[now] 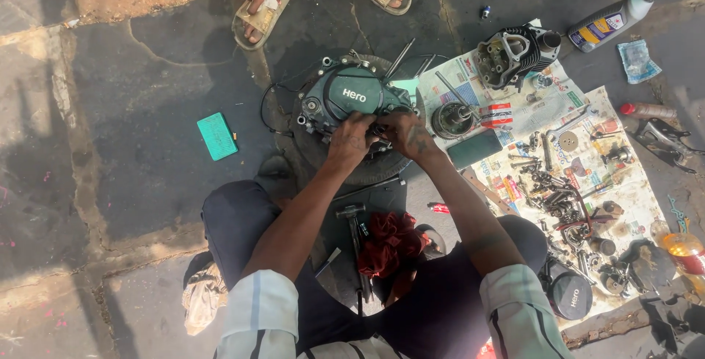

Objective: The recorder is disassembling and working on a motorcycle engine, using various tools to remove bolts and apply sealant.

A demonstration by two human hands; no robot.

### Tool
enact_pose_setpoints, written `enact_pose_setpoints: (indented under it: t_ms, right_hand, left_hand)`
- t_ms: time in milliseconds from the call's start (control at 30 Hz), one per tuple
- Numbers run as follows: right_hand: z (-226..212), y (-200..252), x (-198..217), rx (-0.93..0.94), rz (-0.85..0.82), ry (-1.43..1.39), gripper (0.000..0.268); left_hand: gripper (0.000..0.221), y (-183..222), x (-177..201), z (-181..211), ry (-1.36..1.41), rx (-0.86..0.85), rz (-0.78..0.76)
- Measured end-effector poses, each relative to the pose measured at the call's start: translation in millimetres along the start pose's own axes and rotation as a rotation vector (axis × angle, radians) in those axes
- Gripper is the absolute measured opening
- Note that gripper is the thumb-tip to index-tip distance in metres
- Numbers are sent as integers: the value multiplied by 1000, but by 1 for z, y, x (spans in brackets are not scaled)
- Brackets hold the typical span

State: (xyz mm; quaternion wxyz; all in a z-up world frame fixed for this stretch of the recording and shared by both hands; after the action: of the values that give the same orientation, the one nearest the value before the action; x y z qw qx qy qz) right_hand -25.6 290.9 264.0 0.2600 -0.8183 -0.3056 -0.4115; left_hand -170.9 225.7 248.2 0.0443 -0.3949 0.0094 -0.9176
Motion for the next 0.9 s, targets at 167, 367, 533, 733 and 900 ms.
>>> enact_pose_setpoints:
  t_ms: [167, 367, 533, 733, 900]
  right_hand:
    - [13, -7, -9, -99, 69, -86, 14]
    - [27, -11, -12, -538, -171, -394, 17]
    - [13, -20, 1, -82, -120, -35, 23]
    - [28, -12, -13, -500, -135, 28, 29]
    - [6, -12, 9, 36, -132, 5, 29]
  left_hand:
    - [50, 1, 3, 7, 23, 45, -64]
    - [38, 4, -5, 1, 101, 39, -19]
    - [30, 2, -4, 1, 71, 3, 16]
    - [47, 0, 2, 9, 143, 48, -38]
    - [47, -5, 0, 4, 164, 58, 19]
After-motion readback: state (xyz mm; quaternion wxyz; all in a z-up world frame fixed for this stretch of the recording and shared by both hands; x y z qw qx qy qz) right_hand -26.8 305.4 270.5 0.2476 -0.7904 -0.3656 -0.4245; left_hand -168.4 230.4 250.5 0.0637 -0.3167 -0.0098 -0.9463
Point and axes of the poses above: each hand's wrist, its own y-axis away from the middle knuckle, its own x-axis out of the back of the hand, z = x × y, the point moved 4 cm from there along -y, towards the middle knuckle, and after that the axes turned 3 degrees about y, right-handed, at the moved point
